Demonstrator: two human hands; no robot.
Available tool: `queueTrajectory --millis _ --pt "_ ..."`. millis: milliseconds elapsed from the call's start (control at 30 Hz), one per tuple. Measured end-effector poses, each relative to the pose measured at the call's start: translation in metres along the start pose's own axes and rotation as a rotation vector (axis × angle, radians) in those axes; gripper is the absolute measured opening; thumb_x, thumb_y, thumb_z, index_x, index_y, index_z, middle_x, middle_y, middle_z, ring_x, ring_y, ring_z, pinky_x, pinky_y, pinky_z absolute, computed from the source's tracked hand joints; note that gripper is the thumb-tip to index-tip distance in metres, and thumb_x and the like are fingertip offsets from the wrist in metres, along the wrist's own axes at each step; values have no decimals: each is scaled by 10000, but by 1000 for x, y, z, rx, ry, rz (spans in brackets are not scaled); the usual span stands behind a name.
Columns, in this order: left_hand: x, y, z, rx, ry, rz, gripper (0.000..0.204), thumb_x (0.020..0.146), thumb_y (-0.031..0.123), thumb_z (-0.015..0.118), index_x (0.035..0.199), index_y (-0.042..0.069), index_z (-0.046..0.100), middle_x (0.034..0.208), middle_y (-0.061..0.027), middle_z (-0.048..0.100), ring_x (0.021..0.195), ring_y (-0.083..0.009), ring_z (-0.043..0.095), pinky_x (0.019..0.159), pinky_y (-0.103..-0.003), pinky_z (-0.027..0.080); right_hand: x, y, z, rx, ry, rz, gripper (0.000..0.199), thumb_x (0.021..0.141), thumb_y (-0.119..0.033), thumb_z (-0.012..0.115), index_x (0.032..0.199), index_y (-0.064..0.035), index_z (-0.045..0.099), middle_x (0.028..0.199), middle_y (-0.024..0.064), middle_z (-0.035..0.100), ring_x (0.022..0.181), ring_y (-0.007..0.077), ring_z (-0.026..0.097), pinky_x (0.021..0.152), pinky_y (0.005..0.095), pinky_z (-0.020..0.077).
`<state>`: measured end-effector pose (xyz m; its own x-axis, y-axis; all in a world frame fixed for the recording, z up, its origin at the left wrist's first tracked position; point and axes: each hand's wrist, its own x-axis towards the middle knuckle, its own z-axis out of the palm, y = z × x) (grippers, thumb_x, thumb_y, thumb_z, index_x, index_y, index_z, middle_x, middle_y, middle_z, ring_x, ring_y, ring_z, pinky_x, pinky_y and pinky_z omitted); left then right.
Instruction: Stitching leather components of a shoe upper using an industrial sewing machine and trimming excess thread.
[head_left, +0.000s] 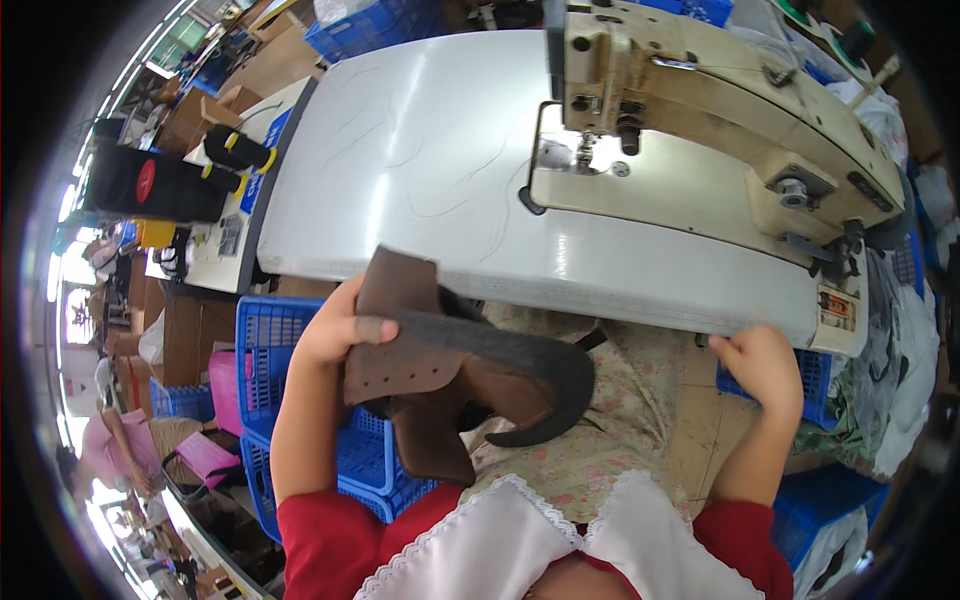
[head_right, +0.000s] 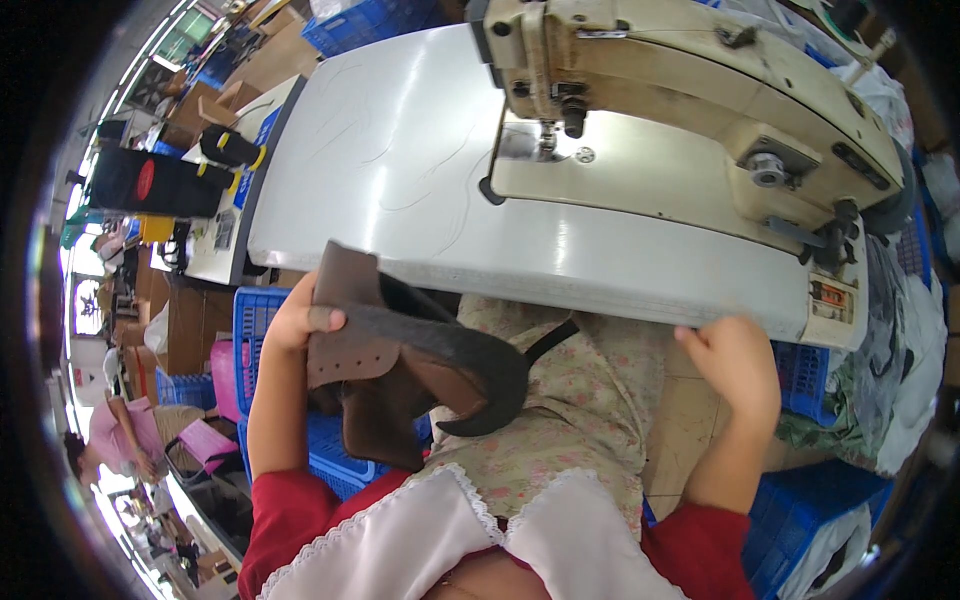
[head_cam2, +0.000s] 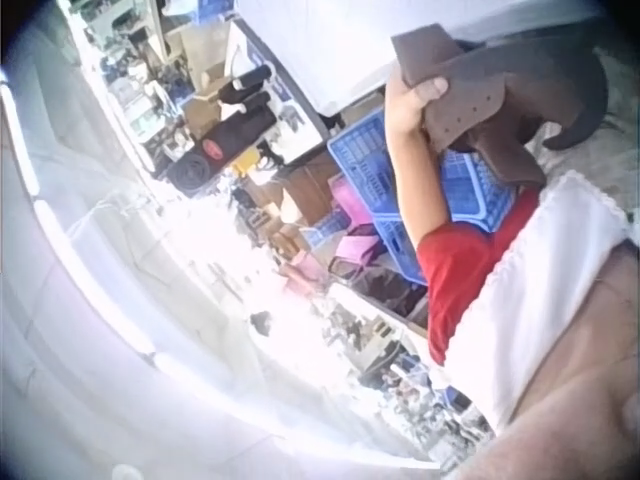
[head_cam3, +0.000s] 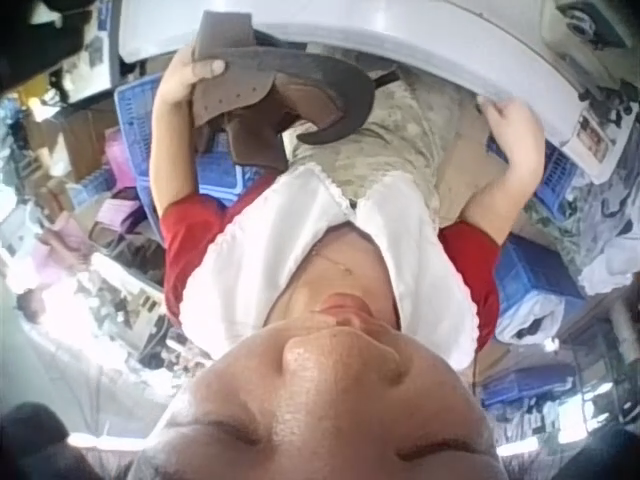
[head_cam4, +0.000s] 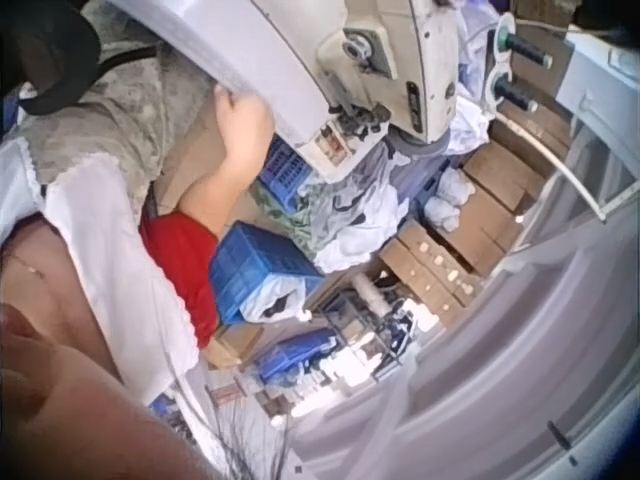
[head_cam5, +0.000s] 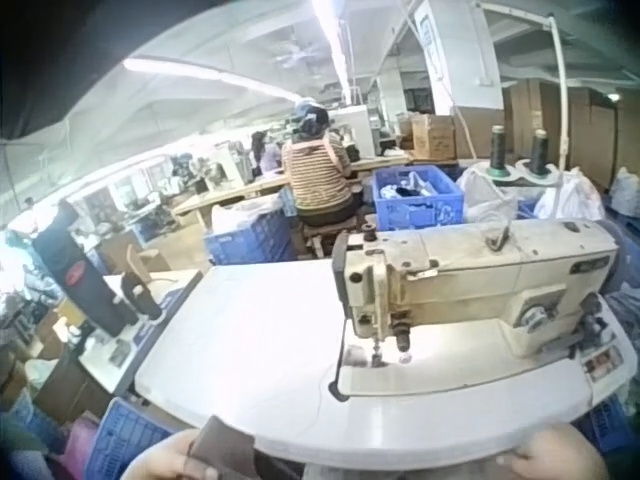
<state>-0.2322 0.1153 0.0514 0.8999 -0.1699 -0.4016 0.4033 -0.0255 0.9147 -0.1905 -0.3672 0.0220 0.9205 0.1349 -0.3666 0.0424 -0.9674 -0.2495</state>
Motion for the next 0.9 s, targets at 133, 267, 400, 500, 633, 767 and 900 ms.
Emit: queueTrajectory --millis 133,267,400,500,633,767,900 --pt "28 24 20 120 -56 22 773 648 269 838 1297 -37 549 1167 -123 646 1073 -222 602 965 -351 456 -31 -18 -21 443 10 -4 376 864 -322 692 1035 13 692 603 155 619 563 286 645 577 395 489" --pt "49 45 41 283 -147 57 669 693 238 821 1256 -32 584 1128 -113 661 1037 -196 608 933 -335 471 -18 -73 -34 508 422 -638 429 858 -291 706 1171 -3 645 1031 183 686 936 321 671 788 380 509" --pt "77 79 77 344 -128 51 612 712 228 811 1223 -36 603 1078 -124 682 979 -202 637 898 -328 492 -12 -139 -43 387 635 -698 448 866 -280 688 1223 -19 614 1185 169 627 1063 348 602 860 402 485" --pt "98 91 87 365 -125 44 601 719 217 812 1215 -50 600 1072 -136 683 956 -209 650 882 -327 504 14 -143 -38 326 678 -630 428 857 -265 687 1206 -26 621 1084 144 637 980 341 603 831 421 487" --pt "144 74 93 362 -101 -56 582 730 210 809 1198 -65 599 1048 -147 684 898 -219 663 823 -326 527 69 -129 -10 246 621 -497 310 835 -246 698 1066 -43 660 938 126 634 895 328 605 799 441 499" --pt "185 46 97 545 -7 -207 565 728 251 818 1143 -79 622 972 -159 694 806 -228 672 741 -330 541 112 -116 29 183 406 -325 329 844 -273 685 1104 -73 668 983 133 640 992 340 599 853 430 488" --pt "198 41 83 510 -9 -219 567 716 272 829 1118 -80 638 936 -155 698 758 -226 672 707 -323 539 127 -117 43 275 467 -339 329 843 -287 687 1088 -68 671 973 134 639 974 342 607 845 431 490"
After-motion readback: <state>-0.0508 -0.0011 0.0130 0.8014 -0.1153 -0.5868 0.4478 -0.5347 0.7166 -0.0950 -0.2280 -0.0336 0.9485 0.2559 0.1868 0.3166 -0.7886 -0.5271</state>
